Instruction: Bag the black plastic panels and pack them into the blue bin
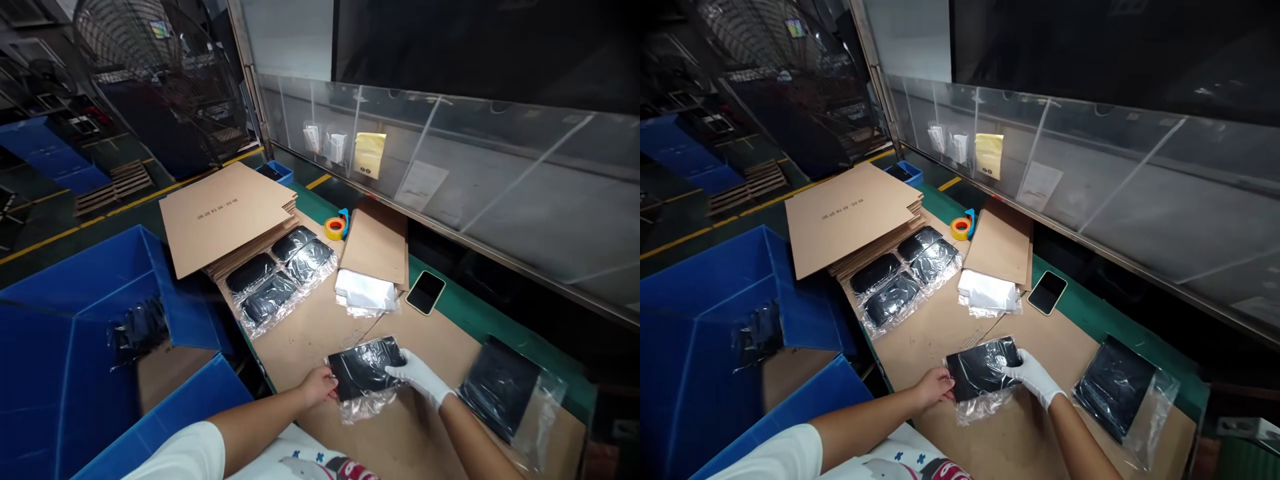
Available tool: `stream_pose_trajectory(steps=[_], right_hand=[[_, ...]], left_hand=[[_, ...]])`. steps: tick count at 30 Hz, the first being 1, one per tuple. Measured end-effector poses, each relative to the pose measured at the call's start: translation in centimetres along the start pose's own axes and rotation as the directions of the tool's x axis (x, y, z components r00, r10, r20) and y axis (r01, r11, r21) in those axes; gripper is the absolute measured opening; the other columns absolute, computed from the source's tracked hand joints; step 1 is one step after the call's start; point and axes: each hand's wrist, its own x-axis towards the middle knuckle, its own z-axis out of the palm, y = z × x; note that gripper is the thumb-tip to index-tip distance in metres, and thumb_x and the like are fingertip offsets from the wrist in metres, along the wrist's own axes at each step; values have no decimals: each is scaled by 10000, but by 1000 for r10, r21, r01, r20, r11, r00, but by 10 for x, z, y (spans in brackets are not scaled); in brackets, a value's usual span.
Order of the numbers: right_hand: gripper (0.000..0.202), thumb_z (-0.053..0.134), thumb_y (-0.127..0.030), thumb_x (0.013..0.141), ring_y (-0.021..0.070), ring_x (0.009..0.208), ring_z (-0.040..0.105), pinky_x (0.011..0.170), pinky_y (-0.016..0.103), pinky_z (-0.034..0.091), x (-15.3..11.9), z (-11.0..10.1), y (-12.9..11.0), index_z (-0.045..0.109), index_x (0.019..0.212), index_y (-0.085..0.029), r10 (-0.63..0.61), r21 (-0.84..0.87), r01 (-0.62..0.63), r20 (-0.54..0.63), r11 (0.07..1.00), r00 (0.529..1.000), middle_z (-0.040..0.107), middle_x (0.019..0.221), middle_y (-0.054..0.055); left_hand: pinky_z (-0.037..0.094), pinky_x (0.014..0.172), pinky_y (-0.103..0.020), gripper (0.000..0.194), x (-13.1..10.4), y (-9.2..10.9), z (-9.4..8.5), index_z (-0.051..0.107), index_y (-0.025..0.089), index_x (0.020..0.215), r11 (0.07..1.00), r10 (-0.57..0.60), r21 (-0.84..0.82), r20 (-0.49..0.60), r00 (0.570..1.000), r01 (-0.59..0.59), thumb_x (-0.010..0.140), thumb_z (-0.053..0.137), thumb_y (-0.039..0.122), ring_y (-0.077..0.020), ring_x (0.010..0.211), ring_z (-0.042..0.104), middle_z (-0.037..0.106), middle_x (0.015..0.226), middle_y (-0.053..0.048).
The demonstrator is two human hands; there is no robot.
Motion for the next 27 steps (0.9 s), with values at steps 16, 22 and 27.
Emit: stream_pose_trajectory(steps=[16,22,27], right_hand=[[324,732,-298,513,265,791,673,799,413,537,8,110,-28,627,802,-193,-69,219,104,-163,970,984,727,775,45],[435,772,-397,578,295,947,677,890,427,527,5,122,-39,649,936,-182,-107,250,127,-91,960,990,742,980,96],[516,771,-491,612,318,996,675,935,473,513,39,143,-76,645,988,-161,-184,247,169,37,954,982,734,1048,139]], left_hand=[[412,1006,-401,560,-27,-22,-140,539,191,1091,863,494,165,-73,866,-478,586,756,85,-240,1098,573,598,1209,-115],[466,948,-428,553,-29,-21,-139,621,158,1066,931,357,-77,-18,934,-357,570,839,272,-270,969,634,693,1011,-82],[531,765,-358,354,-49,-18,-173,679,153,878,931,295,-185,-121,948,-313,670,762,428,-231,796,657,704,818,-50]])
